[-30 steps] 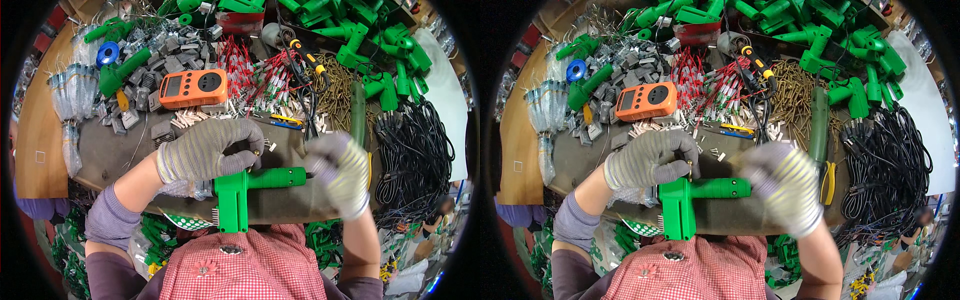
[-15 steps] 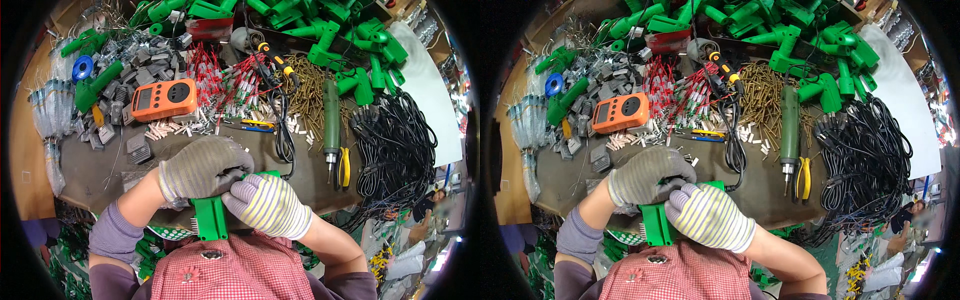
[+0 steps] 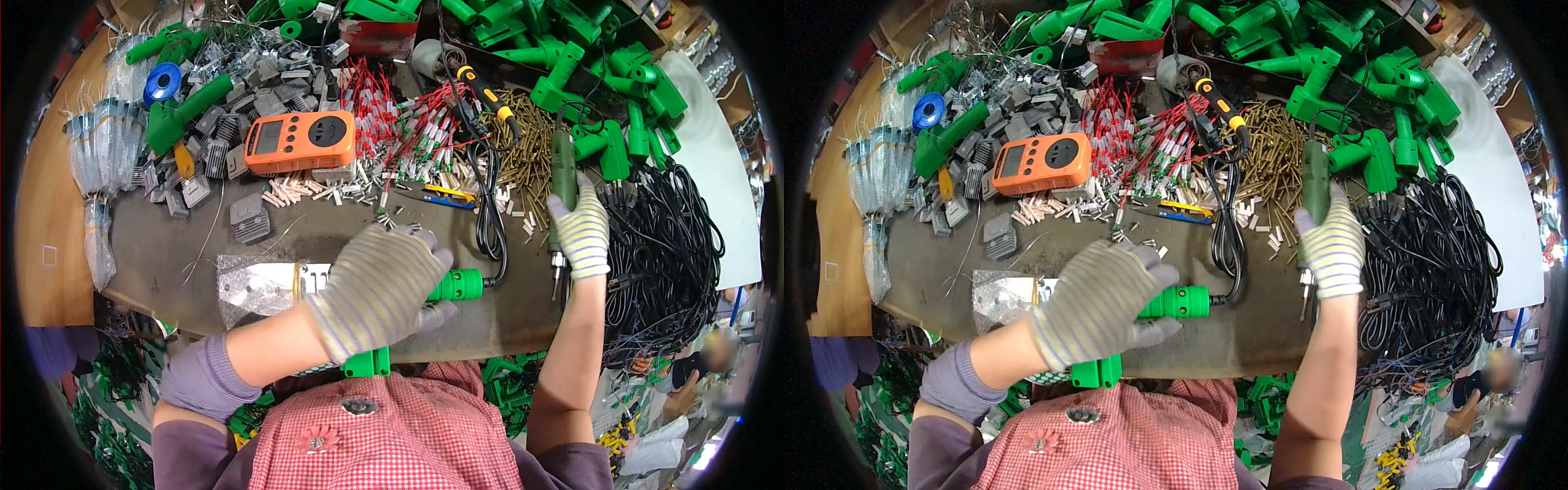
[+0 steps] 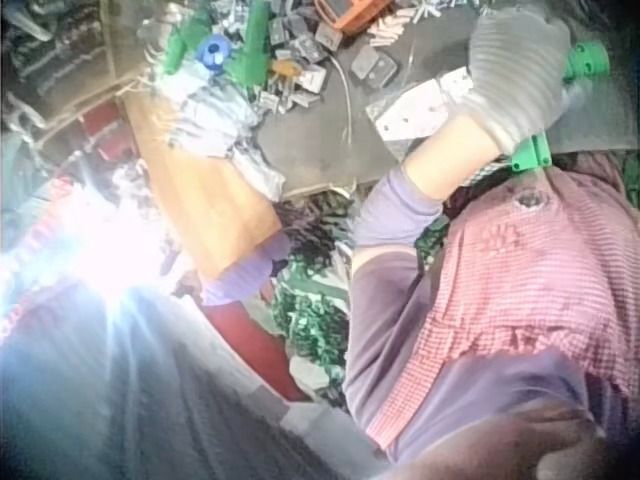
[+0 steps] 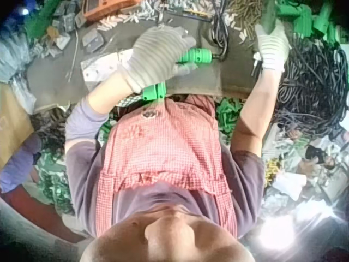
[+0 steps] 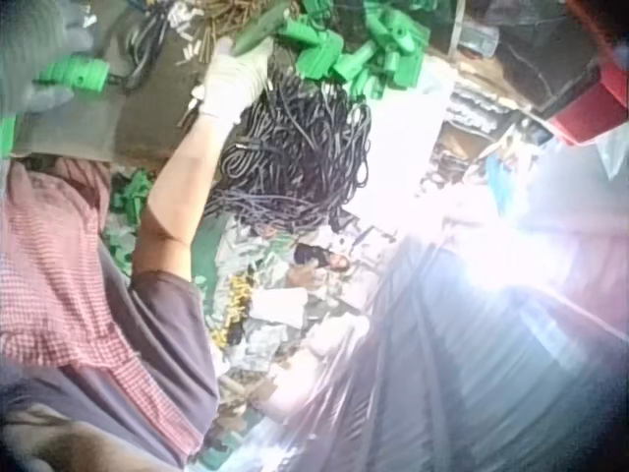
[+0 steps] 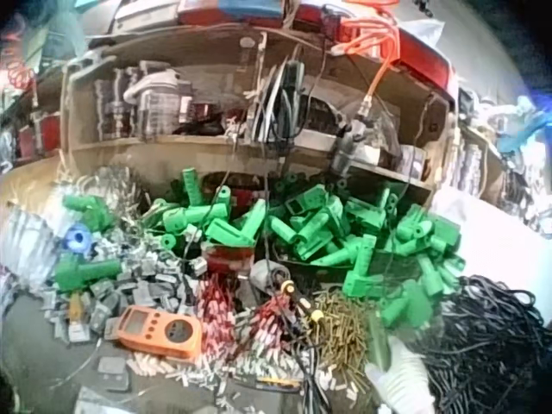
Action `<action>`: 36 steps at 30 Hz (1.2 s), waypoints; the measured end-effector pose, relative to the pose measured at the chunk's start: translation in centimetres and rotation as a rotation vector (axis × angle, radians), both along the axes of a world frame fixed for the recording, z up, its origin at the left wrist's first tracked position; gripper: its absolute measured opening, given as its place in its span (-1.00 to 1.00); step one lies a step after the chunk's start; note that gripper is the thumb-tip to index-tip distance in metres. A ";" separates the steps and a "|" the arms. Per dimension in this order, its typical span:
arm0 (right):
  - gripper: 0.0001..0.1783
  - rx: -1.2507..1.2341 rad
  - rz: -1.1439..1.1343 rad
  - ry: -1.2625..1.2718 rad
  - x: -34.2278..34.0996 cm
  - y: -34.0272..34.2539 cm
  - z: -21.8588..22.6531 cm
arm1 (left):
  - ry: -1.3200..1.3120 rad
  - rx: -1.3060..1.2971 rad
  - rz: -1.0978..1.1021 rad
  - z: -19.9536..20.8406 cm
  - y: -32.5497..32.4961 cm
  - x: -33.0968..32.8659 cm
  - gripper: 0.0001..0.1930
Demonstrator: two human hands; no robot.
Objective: Soldering wires and assembling a circuit board into a green plastic housing.
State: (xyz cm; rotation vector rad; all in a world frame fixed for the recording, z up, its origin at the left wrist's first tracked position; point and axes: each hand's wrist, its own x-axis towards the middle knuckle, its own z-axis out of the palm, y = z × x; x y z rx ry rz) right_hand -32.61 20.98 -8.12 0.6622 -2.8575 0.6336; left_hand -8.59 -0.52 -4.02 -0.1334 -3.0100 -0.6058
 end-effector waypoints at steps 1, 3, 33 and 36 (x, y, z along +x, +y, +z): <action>-0.23 -0.276 0.143 -0.083 -0.3 0.6 -0.2 | -0.033 -0.018 -0.010 -0.5 0.2 0.0 -0.62; -0.26 -0.872 0.173 -0.424 2.5 -0.2 1.6 | -0.051 -0.040 0.035 -0.9 0.1 -0.3 -0.62; -0.21 -1.415 0.688 -0.701 14.1 -6.0 1.9 | -0.139 -0.039 0.054 -1.3 1.0 -0.4 -0.67; -0.34 -1.284 0.864 -0.595 12.9 -6.2 1.9 | -0.150 -0.023 0.085 -1.7 1.1 -0.7 -0.69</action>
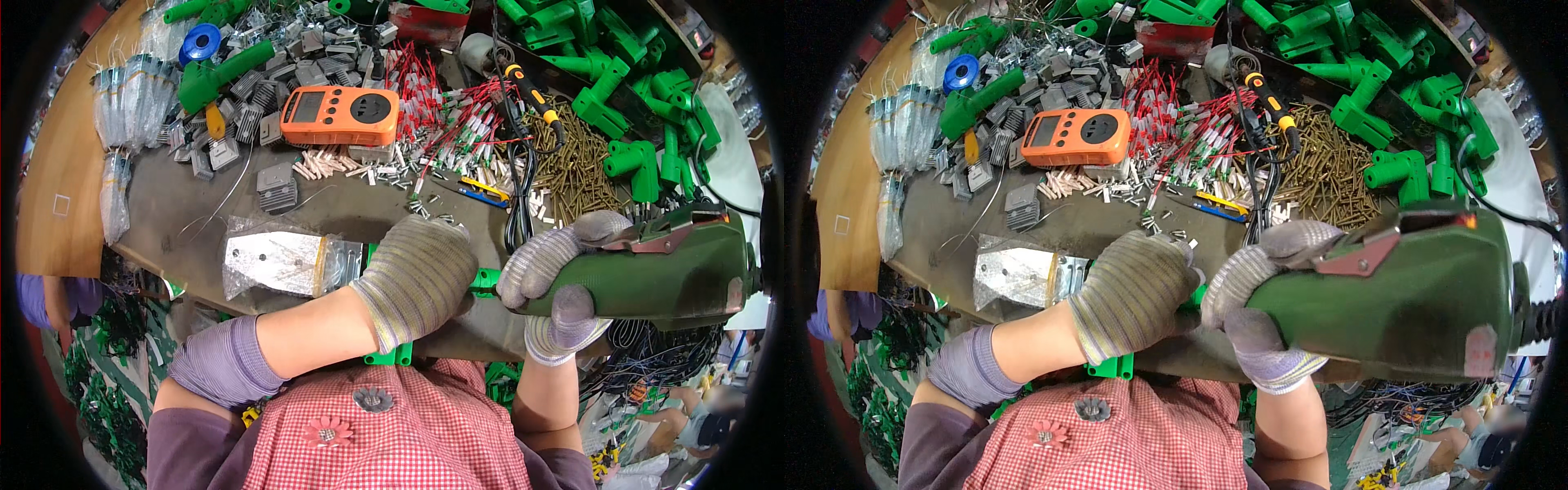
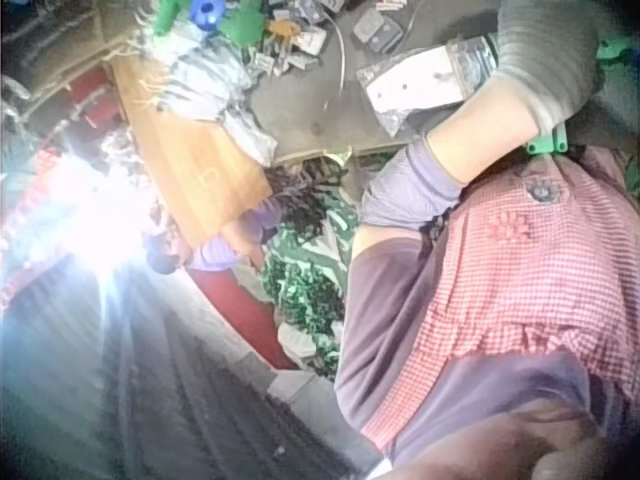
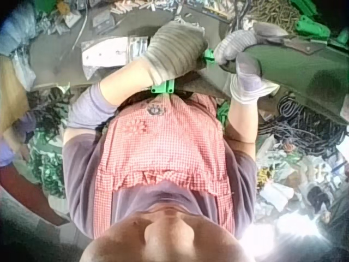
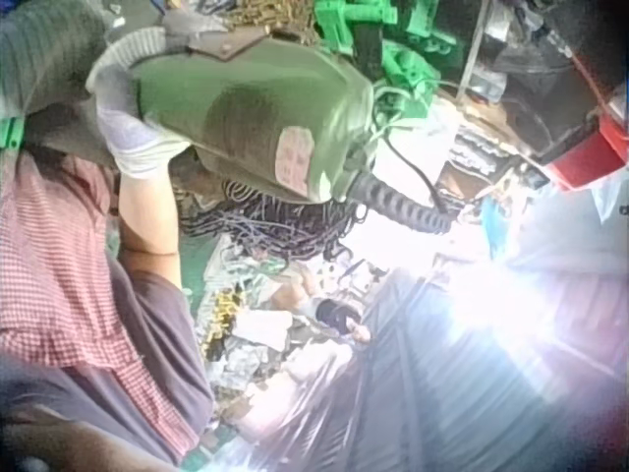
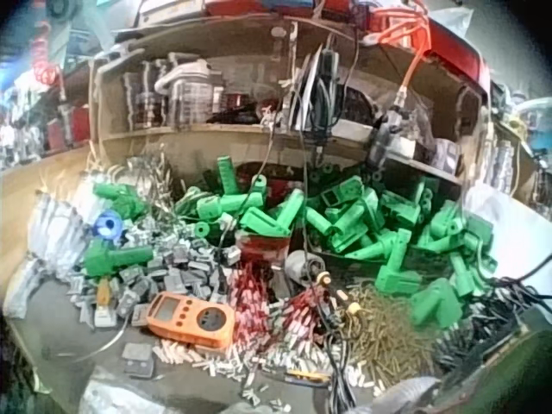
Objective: Soldering wires and assembling a circuit board into a green plastic housing.
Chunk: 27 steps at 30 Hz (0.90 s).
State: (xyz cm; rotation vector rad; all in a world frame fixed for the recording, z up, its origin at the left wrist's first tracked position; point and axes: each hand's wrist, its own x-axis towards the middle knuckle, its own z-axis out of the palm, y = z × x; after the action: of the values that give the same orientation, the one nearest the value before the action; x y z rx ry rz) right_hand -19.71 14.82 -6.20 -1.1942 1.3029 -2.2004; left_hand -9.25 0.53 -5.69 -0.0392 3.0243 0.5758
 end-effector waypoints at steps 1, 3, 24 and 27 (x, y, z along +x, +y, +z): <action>-0.36 -0.035 0.042 -0.045 0.3 -0.3 1.0 | -0.002 0.001 0.003 0.0 0.0 0.1 -0.69; -0.38 -0.068 0.087 -0.089 0.5 -0.5 1.4 | 0.057 -0.015 -0.002 -0.1 -0.1 0.2 -0.70; -0.28 -0.015 0.284 0.019 6.2 -1.6 2.9 | 0.155 0.044 0.253 -0.8 -0.6 -2.2 -0.73; -0.33 -0.089 0.482 0.019 4.6 -1.6 2.0 | 0.193 0.052 0.273 -0.8 -0.2 -2.1 -0.77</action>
State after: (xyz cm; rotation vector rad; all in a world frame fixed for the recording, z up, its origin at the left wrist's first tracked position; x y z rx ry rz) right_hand -15.08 13.25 -4.23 -1.3911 0.8172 -1.9100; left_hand -11.34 0.38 -6.49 -0.4242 3.2129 0.7162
